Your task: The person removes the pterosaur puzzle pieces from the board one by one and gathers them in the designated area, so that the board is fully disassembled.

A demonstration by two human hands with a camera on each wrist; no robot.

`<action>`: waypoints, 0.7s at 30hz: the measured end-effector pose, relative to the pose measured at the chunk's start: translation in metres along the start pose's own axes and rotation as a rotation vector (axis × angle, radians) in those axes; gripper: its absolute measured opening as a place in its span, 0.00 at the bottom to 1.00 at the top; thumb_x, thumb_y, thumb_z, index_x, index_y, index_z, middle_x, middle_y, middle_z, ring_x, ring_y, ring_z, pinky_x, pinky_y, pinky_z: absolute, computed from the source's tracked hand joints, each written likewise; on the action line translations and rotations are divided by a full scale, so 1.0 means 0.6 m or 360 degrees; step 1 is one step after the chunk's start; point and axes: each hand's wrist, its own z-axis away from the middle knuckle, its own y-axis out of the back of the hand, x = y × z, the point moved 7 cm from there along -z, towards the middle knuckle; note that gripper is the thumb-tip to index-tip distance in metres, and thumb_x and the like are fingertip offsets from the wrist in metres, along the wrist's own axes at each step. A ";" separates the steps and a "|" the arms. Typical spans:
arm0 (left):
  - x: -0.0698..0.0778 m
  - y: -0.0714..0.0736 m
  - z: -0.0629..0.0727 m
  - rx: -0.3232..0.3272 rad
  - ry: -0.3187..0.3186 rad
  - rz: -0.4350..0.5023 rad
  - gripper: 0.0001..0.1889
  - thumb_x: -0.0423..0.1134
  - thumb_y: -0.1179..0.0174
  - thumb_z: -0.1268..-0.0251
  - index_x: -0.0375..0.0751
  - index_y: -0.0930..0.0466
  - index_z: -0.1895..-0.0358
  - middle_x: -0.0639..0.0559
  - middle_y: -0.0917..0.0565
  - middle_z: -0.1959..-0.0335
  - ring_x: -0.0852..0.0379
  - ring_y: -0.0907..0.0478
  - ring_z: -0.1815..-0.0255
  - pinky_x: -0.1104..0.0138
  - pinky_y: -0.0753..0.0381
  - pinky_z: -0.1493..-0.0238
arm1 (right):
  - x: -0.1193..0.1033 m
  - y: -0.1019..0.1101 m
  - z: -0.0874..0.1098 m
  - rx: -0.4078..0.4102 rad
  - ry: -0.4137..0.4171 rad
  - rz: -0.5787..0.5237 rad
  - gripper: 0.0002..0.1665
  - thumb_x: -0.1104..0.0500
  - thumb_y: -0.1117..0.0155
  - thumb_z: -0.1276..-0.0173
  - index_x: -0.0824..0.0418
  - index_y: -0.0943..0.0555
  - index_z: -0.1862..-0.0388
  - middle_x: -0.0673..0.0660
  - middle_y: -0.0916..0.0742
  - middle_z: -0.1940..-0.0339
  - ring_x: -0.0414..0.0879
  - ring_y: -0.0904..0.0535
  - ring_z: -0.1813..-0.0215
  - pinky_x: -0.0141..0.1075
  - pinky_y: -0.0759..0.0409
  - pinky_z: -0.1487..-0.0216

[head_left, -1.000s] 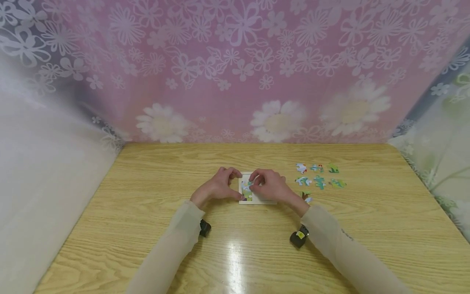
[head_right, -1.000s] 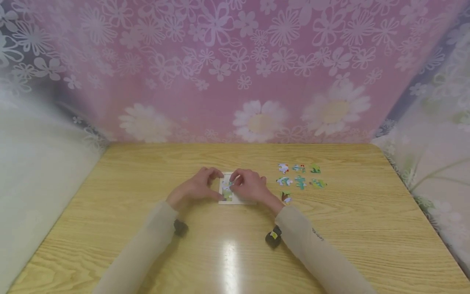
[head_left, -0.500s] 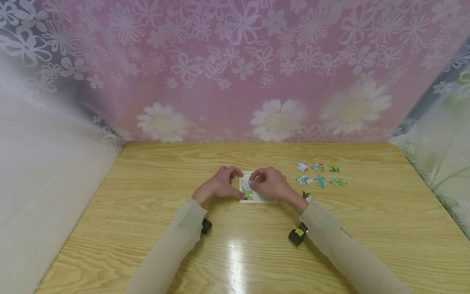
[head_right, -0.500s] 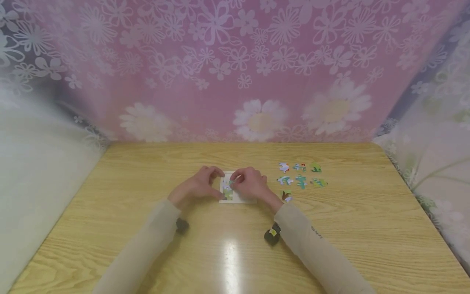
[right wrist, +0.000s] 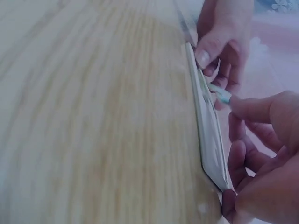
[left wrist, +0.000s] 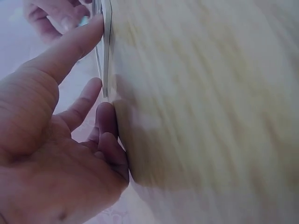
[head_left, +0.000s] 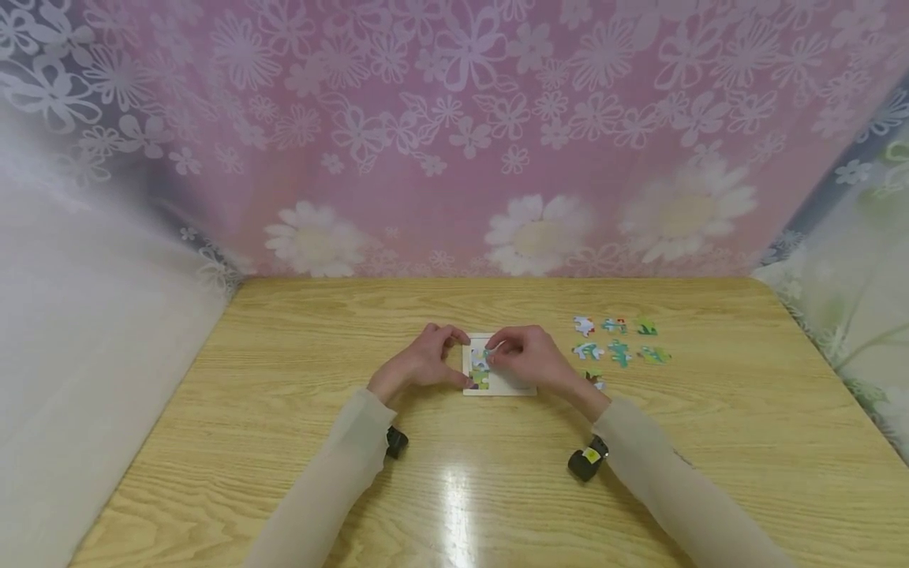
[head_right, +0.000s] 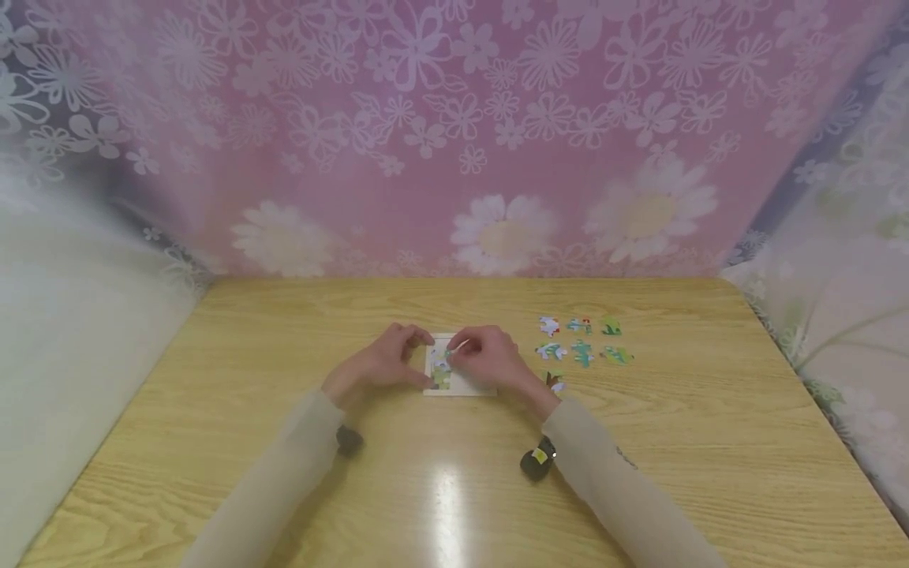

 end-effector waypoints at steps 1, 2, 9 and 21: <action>0.000 0.000 0.001 0.0005 -0.0013 -0.0017 0.35 0.48 0.20 0.48 0.53 0.25 0.36 0.46 0.32 0.44 0.51 0.33 0.46 0.57 0.29 0.44 | -0.001 0.003 0.003 0.0005 0.0022 -0.0030 0.08 0.57 0.32 0.30 0.55 0.13 0.54 0.53 0.10 0.64 0.43 0.16 0.62 0.37 0.21 0.56; -0.001 -0.001 0.001 0.0009 -0.0028 -0.0037 0.35 0.49 0.20 0.48 0.53 0.25 0.36 0.47 0.32 0.44 0.51 0.33 0.46 0.57 0.29 0.44 | 0.000 0.007 0.005 0.0013 0.0036 -0.0051 0.08 0.57 0.31 0.30 0.55 0.13 0.54 0.53 0.10 0.64 0.43 0.16 0.62 0.37 0.20 0.56; -0.003 -0.005 0.004 -0.0003 -0.0100 -0.0096 0.35 0.52 0.23 0.43 0.54 0.27 0.32 0.48 0.33 0.45 0.51 0.33 0.45 0.57 0.29 0.43 | 0.011 0.037 0.025 0.0034 0.0098 -0.0183 0.09 0.57 0.32 0.28 0.57 0.14 0.52 0.56 0.10 0.60 0.51 0.14 0.58 0.39 0.18 0.57; -0.003 0.006 0.019 -0.0065 -0.0175 0.0012 0.29 0.47 0.25 0.39 0.49 0.24 0.35 0.48 0.27 0.42 0.51 0.30 0.45 0.55 0.27 0.38 | 0.034 0.088 0.060 0.0072 0.0035 -0.0200 0.12 0.53 0.30 0.29 0.56 0.14 0.50 0.58 0.12 0.58 0.52 0.15 0.57 0.42 0.17 0.55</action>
